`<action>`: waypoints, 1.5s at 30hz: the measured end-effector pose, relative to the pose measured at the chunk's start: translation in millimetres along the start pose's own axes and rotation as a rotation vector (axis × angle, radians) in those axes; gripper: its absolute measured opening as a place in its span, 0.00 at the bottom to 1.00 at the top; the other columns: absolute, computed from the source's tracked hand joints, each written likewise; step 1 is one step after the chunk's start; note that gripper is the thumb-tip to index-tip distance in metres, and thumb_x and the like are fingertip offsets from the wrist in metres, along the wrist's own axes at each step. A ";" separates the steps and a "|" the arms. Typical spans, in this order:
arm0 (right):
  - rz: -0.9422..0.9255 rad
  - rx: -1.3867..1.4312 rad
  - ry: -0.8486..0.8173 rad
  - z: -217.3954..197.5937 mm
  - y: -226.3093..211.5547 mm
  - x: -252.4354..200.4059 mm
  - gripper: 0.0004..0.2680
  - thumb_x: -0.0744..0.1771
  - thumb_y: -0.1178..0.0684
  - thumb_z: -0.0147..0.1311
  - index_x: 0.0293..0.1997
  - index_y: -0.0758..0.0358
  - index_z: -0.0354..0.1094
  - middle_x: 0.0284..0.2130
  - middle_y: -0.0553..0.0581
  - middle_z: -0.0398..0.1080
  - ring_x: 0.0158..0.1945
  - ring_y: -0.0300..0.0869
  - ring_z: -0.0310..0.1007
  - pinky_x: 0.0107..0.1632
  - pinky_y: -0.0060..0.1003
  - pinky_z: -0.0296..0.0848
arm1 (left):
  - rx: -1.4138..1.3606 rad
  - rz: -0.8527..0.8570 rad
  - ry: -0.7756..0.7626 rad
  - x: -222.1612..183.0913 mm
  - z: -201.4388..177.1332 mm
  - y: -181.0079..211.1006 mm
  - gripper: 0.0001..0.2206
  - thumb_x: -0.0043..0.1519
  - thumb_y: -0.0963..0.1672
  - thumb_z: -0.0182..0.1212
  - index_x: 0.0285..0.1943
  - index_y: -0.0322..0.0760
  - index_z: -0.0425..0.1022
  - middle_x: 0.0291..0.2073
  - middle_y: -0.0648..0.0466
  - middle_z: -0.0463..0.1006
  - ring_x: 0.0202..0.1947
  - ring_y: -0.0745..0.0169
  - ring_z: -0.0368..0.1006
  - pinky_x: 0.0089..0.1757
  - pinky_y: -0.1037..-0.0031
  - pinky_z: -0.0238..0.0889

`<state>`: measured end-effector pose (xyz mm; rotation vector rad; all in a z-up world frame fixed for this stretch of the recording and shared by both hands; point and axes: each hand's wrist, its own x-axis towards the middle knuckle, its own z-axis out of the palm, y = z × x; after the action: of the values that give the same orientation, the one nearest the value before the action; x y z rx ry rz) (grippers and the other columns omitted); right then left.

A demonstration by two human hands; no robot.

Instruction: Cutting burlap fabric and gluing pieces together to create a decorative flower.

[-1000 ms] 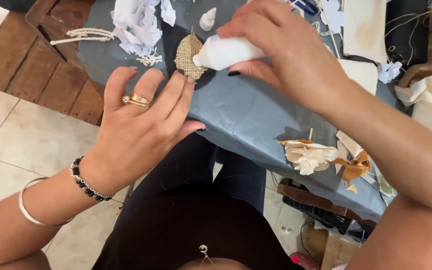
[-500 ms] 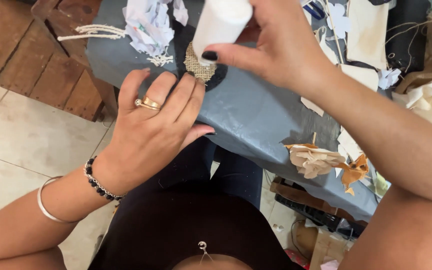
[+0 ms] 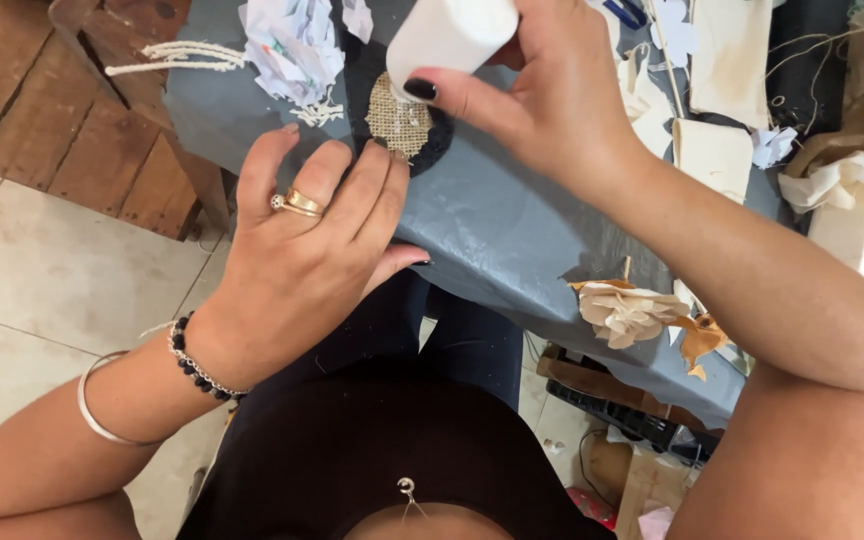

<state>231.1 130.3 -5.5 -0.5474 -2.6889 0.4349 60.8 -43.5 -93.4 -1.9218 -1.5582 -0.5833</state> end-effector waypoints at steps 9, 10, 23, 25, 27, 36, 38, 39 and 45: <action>-0.009 -0.046 0.013 1.3 6.9 0.1 0.16 0.72 0.47 0.66 0.57 0.66 0.62 0.43 0.58 0.69 0.41 0.45 0.69 0.38 0.36 0.68 | 0.000 -0.004 0.007 0.8 0.4 -0.1 0.36 0.57 0.69 0.71 0.59 0.47 0.80 0.54 0.66 0.76 0.53 0.68 0.67 0.64 0.62 0.54; -0.019 -0.061 0.052 2.9 11.4 3.4 0.12 0.73 0.51 0.68 0.50 0.68 0.67 0.37 0.56 0.67 0.33 0.41 0.62 0.34 0.36 0.62 | 0.010 -0.008 -0.001 0.8 -0.7 -0.2 0.36 0.58 0.69 0.70 0.60 0.47 0.79 0.53 0.66 0.75 0.53 0.68 0.66 0.64 0.62 0.54; -0.001 0.063 0.014 0.5 -4.8 1.0 0.13 0.72 0.46 0.63 0.50 0.66 0.67 0.36 0.53 0.71 0.36 0.39 0.69 0.36 0.33 0.66 | -0.016 0.006 -0.018 -1.2 -0.7 -0.6 0.35 0.60 0.68 0.69 0.61 0.47 0.80 0.55 0.64 0.77 0.54 0.66 0.67 0.64 0.60 0.54; 0.015 0.072 -0.014 5.1 -6.4 -0.1 0.18 0.71 0.46 0.64 0.62 0.66 0.62 0.45 0.58 0.71 0.45 0.44 0.73 0.41 0.34 0.74 | -0.023 0.001 -0.006 -0.6 -0.4 0.1 0.37 0.57 0.69 0.71 0.61 0.45 0.79 0.55 0.64 0.76 0.54 0.66 0.66 0.64 0.60 0.56; 0.015 0.066 0.012 5.4 -4.5 1.8 0.16 0.71 0.47 0.65 0.57 0.65 0.63 0.42 0.56 0.71 0.42 0.43 0.71 0.39 0.35 0.72 | -0.016 0.003 -0.014 0.6 -1.8 0.4 0.36 0.58 0.68 0.70 0.61 0.45 0.79 0.55 0.64 0.76 0.54 0.66 0.66 0.64 0.60 0.56; -0.054 -0.040 -0.054 -12.2 -1.2 -9.9 0.19 0.71 0.47 0.67 0.63 0.60 0.61 0.54 0.53 0.73 0.50 0.45 0.76 0.47 0.38 0.70 | -0.023 0.014 -0.017 -0.1 -2.8 -3.5 0.31 0.66 0.66 0.67 0.61 0.45 0.79 0.54 0.65 0.76 0.53 0.66 0.68 0.66 0.59 0.50; -0.070 -0.086 -0.030 -10.2 1.6 -11.3 0.19 0.71 0.45 0.67 0.64 0.61 0.62 0.53 0.55 0.74 0.49 0.47 0.77 0.44 0.39 0.70 | -0.052 0.020 -0.017 1.2 -2.7 -3.9 0.30 0.67 0.65 0.66 0.61 0.45 0.80 0.54 0.65 0.76 0.53 0.66 0.70 0.67 0.58 0.47; -0.068 -0.010 -0.022 -8.2 -0.1 -11.3 0.20 0.71 0.47 0.67 0.65 0.62 0.60 0.55 0.56 0.74 0.54 0.47 0.77 0.51 0.39 0.71 | -0.058 0.020 -0.010 1.9 -2.8 -4.0 0.29 0.68 0.65 0.66 0.60 0.44 0.80 0.54 0.64 0.76 0.53 0.65 0.69 0.67 0.58 0.49; -0.042 -0.018 -0.021 -3.3 2.6 -9.8 0.21 0.70 0.46 0.68 0.65 0.60 0.59 0.52 0.55 0.70 0.48 0.45 0.72 0.45 0.37 0.66 | -0.047 0.024 -0.020 0.5 -4.7 -3.1 0.28 0.70 0.64 0.62 0.60 0.44 0.79 0.54 0.63 0.77 0.52 0.65 0.70 0.67 0.59 0.50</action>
<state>241.6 129.2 -6.4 -0.4935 -2.7213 0.4072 58.1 -45.9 -89.1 -1.9836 -1.5445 -0.5977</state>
